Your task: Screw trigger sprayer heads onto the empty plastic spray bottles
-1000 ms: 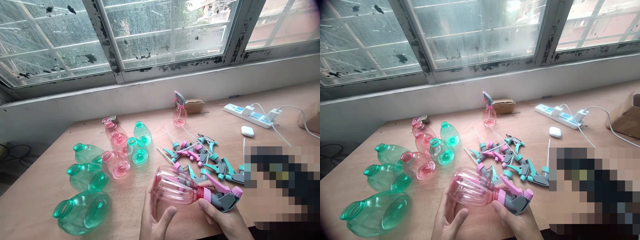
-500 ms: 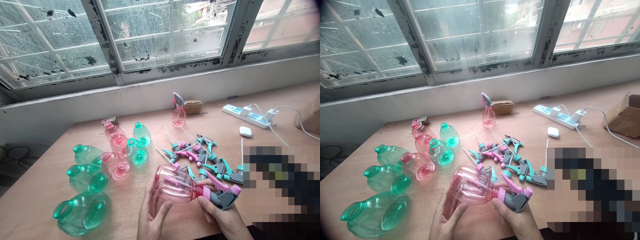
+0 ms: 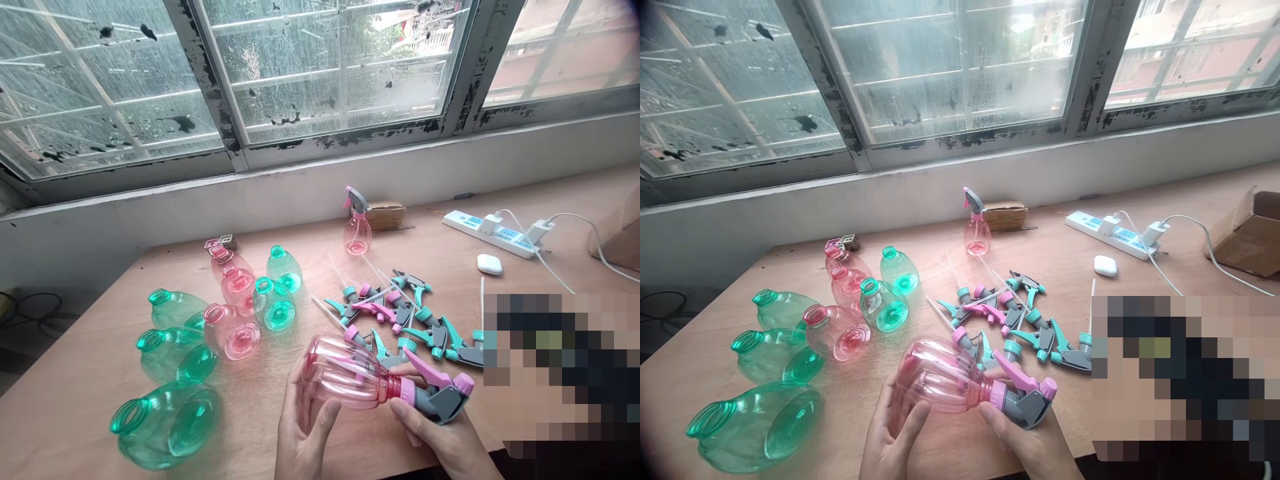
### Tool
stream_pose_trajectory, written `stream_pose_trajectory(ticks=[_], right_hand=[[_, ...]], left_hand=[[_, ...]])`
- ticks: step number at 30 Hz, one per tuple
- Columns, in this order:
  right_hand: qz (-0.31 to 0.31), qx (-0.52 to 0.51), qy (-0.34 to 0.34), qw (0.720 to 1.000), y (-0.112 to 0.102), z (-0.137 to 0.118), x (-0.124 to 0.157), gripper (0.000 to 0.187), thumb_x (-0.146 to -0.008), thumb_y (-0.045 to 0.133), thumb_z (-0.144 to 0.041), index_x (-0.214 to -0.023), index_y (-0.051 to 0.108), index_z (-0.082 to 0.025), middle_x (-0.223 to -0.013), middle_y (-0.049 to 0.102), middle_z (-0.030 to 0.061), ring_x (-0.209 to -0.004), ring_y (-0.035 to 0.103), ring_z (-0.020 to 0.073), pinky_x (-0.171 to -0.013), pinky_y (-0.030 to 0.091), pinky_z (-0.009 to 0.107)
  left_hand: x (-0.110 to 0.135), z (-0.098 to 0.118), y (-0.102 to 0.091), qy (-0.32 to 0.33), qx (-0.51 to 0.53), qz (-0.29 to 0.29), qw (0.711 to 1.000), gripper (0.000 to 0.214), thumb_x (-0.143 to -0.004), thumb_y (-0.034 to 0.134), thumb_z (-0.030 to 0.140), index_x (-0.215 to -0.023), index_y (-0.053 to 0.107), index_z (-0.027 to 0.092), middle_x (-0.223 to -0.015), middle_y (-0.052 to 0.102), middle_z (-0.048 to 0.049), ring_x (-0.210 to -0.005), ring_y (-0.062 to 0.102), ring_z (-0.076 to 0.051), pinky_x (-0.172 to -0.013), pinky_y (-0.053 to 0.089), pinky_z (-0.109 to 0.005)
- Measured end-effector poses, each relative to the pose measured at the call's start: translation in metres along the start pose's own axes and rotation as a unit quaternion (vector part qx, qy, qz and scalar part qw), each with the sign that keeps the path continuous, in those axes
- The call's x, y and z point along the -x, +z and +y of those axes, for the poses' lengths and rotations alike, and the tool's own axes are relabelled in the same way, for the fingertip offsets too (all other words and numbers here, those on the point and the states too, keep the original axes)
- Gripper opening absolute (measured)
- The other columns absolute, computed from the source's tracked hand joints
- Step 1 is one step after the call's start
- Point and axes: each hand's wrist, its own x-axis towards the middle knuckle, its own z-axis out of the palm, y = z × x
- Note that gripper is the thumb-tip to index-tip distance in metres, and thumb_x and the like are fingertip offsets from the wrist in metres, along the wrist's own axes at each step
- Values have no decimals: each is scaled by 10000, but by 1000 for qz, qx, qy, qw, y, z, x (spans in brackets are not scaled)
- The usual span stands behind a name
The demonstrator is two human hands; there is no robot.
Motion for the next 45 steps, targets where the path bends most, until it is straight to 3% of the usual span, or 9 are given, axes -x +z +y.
stream_pose_trajectory(ticks=[12, 18, 24, 29, 33, 40, 45], right_hand=[[-17, -31, -4, 999, -1, 0, 0, 480, -847, 865, -528, -1194, 718, -231, -546, 539, -72, -463, 493, 149, -505, 443, 282], [-34, -51, -3, 998, -1, 0, 0, 483, -869, 851, -518, -1223, 706, -224, -566, 542, -70, -470, 485, 137, -498, 426, 271], [-9, 2, -7, 1000, -4, 0, 0, 449, -816, 883, -527, -1126, 770, -223, -538, 555, -52, -478, 519, 174, -499, 477, 304], [5, 26, -17, 1000, -4, 0, 3, 403, -781, 906, -512, -1071, 815, -247, -515, 571, -41, -537, 627, 239, -557, 565, 361], [-5, 34, 2, 999, -4, 2, 4, 402, -780, 908, -511, -1078, 817, -257, -531, 562, -49, -520, 586, 223, -552, 533, 350], [-19, -31, 18, 999, -1, 1, 0, 458, -822, 876, -559, -1096, 751, -214, -553, 579, -56, -472, 492, 145, -509, 435, 276], [-8, -65, 11, 998, 2, -2, -1, 538, -814, 891, -547, -1198, 698, -223, -604, 658, -38, -441, 503, 132, -483, 422, 268]], left_hand=[[1, -5, -5, 5, 22, -10, 1000, 627, -811, 914, 336, -1401, 703, 360, -1593, 619, -57, -1468, 563, -334, -1210, 458, -398], [2, -8, -4, 13, -1, 0, 1000, 584, -860, 860, 400, -1410, 681, 317, -1542, 660, -91, -1454, 577, -339, -1229, 438, -421], [10, -5, 0, 31, -61, -12, 998, 731, -844, 845, 469, -1491, 557, 289, -1588, 594, -122, -1508, 500, -369, -1288, 320, -476], [8, 6, 2, 12, -39, -20, 999, 772, -791, 865, 559, -1433, 562, 255, -1485, 673, -139, -1438, 572, -392, -1230, 399, -481], [3, 9, 3, -13, -19, 10, 1000, 688, -763, 911, 520, -1323, 624, 240, -1387, 745, -138, -1355, 651, -375, -1161, 489, -463], [3, 6, 6, -8, 1, -7, 1000, 699, -786, 911, 408, -1431, 669, 293, -1591, 616, -88, -1506, 510, -363, -1260, 395, -446], [2, 2, 2, -9, -3, -24, 1000, 707, -773, 926, 339, -1431, 670, 294, -1584, 623, -88, -1500, 518, -363, -1257, 403, -461]])
